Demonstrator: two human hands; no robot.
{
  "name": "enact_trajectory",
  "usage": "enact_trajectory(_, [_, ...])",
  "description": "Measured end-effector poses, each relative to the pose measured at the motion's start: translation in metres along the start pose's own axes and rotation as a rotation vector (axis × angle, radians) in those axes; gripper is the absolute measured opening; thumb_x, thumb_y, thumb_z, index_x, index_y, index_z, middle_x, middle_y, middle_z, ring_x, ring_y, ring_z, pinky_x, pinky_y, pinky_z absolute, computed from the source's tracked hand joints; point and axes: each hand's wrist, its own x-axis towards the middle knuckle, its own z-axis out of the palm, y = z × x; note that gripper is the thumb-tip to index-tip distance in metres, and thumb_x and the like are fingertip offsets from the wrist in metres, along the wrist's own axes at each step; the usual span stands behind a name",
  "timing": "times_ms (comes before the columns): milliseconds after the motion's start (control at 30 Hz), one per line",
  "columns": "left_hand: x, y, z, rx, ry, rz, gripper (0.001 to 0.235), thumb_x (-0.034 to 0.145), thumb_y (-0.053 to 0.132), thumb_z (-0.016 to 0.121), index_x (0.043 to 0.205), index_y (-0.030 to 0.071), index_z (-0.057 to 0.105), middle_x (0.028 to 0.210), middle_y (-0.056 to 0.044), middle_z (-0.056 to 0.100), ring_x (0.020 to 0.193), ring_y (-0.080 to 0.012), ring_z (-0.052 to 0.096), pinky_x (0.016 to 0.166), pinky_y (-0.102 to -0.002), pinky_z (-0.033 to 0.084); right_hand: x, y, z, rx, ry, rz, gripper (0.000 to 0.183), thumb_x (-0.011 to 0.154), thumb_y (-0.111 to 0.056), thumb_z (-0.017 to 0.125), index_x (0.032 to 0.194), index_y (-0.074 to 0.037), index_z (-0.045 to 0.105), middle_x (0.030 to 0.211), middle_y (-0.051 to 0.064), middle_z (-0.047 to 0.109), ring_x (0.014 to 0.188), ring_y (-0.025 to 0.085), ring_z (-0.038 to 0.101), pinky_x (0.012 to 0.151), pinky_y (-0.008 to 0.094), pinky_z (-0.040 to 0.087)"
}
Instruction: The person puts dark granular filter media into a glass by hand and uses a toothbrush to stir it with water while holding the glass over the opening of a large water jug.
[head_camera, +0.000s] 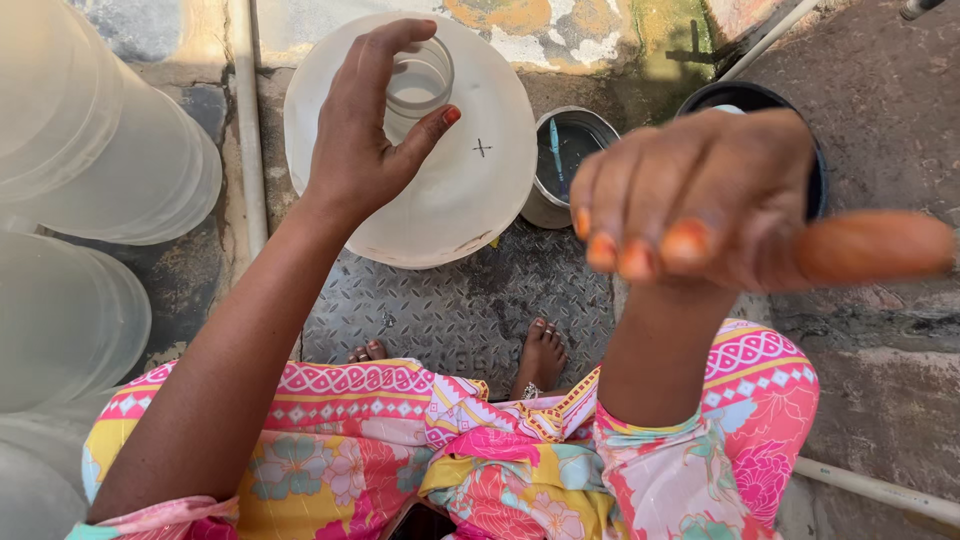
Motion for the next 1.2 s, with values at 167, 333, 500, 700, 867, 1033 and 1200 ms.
enact_trajectory(167, [0.007,-0.002,0.001,0.032,0.032,-0.040,0.056,0.109,0.024,0.080,0.149,0.013,0.043,0.143,-0.012,0.058,0.139,-0.0325,0.060,0.116,-0.045,0.054,-0.159,0.146,-0.091,-0.296,0.948,0.715,0.029,0.109,-0.026,0.064,0.091,-0.004,0.071,0.086,0.012,0.070,0.069,0.018,0.060,0.070,0.032,0.051])
enact_trajectory(333, [0.018,-0.016,0.003,0.084,0.069,-0.088,0.056,0.111,0.024,0.081,0.149,0.011,0.042,0.142,-0.011,0.058,0.134,-0.0292,0.061,0.111,-0.042,0.054,-0.297,0.290,-0.064,-0.156,1.054,1.280,0.034,0.100,-0.035,0.061,0.107,-0.004,0.072,0.096,0.011,0.073,0.082,0.018,0.065,0.076,0.036,0.055])
enact_trajectory(500, [0.027,-0.027,0.008,0.149,0.062,-0.086,0.058,0.113,0.027,0.082,0.150,0.011,0.040,0.144,-0.012,0.057,0.134,-0.0291,0.061,0.110,-0.042,0.052,-0.359,0.331,-0.018,-0.988,0.542,1.584,0.060,0.084,-0.021,0.069,0.143,-0.012,0.060,0.157,0.018,0.034,0.142,0.041,0.031,0.109,0.056,0.030])
enact_trajectory(700, [0.030,-0.036,0.018,0.189,0.052,-0.096,0.060,0.112,0.029,0.079,0.153,0.011,0.038,0.142,-0.013,0.056,0.132,-0.0296,0.060,0.109,-0.041,0.052,-0.364,0.318,-0.019,-1.087,0.322,1.968,0.052,0.090,-0.022,0.065,0.140,-0.008,0.060,0.160,0.011,0.044,0.149,0.036,0.037,0.119,0.052,0.034])
enact_trajectory(867, [0.035,-0.048,0.021,0.188,0.073,-0.072,0.059,0.116,0.027,0.079,0.154,0.013,0.036,0.144,-0.013,0.054,0.134,-0.0289,0.058,0.109,-0.041,0.052,-0.346,0.332,-0.032,-1.073,0.439,1.711,0.055,0.092,-0.019,0.059,0.146,-0.014,0.056,0.159,0.015,0.041,0.145,0.038,0.039,0.118,0.051,0.036])
enact_trajectory(1033, [0.034,-0.050,0.021,0.207,0.046,-0.072,0.062,0.110,0.026,0.073,0.156,0.011,0.034,0.147,-0.013,0.053,0.138,-0.0285,0.058,0.111,-0.040,0.053,-0.343,0.336,-0.020,-1.132,0.255,1.658,0.073,0.078,-0.016,0.064,0.150,-0.012,0.052,0.164,0.010,0.035,0.147,0.040,0.033,0.110,0.055,0.030])
enact_trajectory(1200, [0.033,-0.049,0.022,0.202,0.047,-0.096,0.061,0.115,0.028,0.078,0.155,0.011,0.034,0.147,-0.013,0.053,0.137,-0.0284,0.058,0.111,-0.041,0.053,-0.286,0.306,-0.064,-0.938,0.126,2.013,0.041,0.090,-0.037,0.064,0.117,-0.008,0.076,0.123,0.016,0.070,0.117,0.036,0.067,0.099,0.048,0.053])
